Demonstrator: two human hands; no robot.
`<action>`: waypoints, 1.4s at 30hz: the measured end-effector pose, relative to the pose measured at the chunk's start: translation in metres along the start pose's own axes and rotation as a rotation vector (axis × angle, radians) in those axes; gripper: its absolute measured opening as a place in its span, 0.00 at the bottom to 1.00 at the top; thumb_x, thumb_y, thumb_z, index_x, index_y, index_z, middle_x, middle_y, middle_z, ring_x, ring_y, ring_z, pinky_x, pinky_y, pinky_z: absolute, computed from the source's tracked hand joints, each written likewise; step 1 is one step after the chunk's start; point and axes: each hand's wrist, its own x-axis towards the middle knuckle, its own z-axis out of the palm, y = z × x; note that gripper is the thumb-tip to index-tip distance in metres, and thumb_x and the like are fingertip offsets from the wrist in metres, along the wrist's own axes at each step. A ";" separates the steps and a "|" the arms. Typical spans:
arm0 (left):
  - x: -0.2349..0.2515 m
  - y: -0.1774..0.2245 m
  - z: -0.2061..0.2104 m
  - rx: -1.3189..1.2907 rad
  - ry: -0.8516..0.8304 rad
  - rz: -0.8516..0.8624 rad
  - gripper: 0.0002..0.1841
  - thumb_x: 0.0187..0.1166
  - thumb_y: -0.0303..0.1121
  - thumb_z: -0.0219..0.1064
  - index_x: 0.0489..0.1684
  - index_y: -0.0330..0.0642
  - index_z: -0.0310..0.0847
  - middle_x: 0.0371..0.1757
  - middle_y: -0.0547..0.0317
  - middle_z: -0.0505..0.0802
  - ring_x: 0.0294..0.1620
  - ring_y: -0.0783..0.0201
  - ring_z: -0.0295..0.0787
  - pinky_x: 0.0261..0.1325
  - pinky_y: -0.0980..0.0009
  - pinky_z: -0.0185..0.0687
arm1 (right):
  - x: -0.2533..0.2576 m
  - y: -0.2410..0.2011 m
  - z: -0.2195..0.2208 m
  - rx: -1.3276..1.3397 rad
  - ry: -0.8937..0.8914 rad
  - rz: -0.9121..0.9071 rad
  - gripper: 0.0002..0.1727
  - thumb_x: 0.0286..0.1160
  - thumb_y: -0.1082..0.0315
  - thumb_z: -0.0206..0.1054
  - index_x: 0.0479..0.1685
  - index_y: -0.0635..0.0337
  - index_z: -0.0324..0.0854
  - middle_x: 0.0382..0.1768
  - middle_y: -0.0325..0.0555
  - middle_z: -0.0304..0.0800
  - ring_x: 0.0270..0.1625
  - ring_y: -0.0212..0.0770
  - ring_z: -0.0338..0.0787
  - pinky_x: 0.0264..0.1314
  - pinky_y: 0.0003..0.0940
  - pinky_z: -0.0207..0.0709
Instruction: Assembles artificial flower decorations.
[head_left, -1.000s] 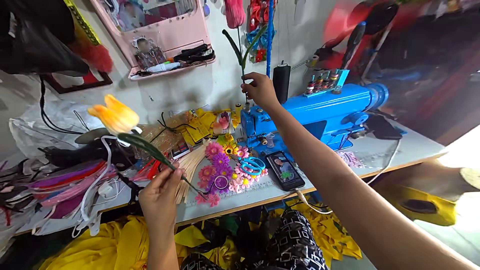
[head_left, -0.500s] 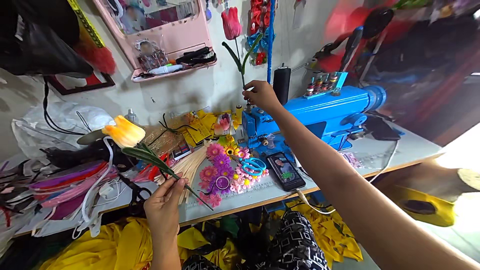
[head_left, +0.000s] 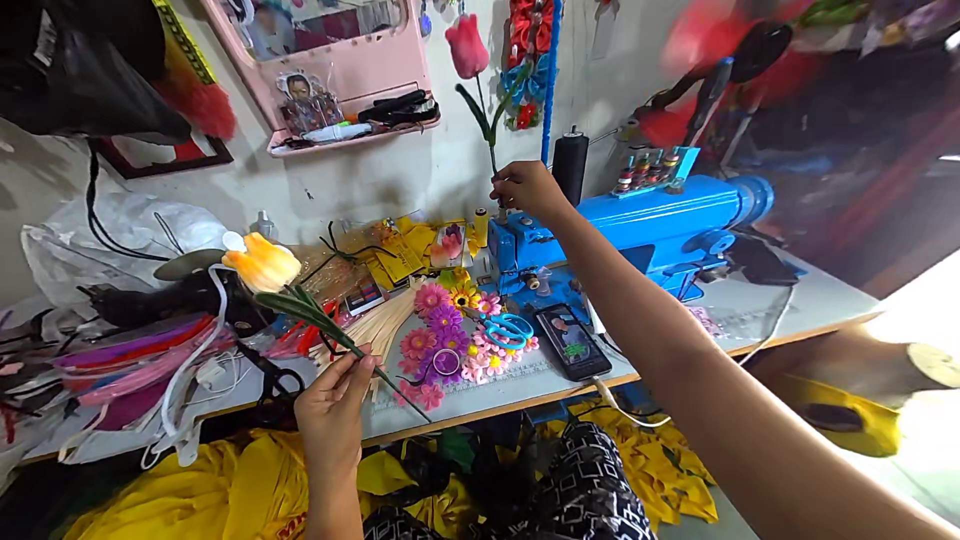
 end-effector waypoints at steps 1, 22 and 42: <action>0.000 0.000 0.000 0.001 0.002 -0.002 0.08 0.78 0.22 0.66 0.49 0.33 0.89 0.40 0.65 0.97 0.39 0.73 0.94 0.47 0.77 0.91 | -0.001 -0.002 -0.001 0.018 -0.011 0.004 0.14 0.89 0.69 0.58 0.63 0.70 0.80 0.47 0.52 0.92 0.42 0.37 0.92 0.51 0.36 0.86; -0.007 -0.004 0.002 -0.013 -0.001 -0.057 0.09 0.78 0.22 0.65 0.48 0.32 0.89 0.39 0.64 0.97 0.38 0.73 0.94 0.47 0.78 0.90 | -0.015 0.005 0.000 0.023 -0.021 0.024 0.13 0.89 0.67 0.60 0.56 0.68 0.83 0.47 0.51 0.93 0.47 0.38 0.91 0.53 0.37 0.84; -0.009 -0.006 0.001 -0.002 0.002 -0.094 0.09 0.78 0.23 0.65 0.49 0.32 0.88 0.39 0.63 0.97 0.39 0.72 0.94 0.48 0.77 0.90 | -0.020 0.011 0.000 0.024 -0.001 0.024 0.14 0.89 0.65 0.61 0.55 0.68 0.85 0.47 0.52 0.92 0.43 0.35 0.89 0.51 0.34 0.83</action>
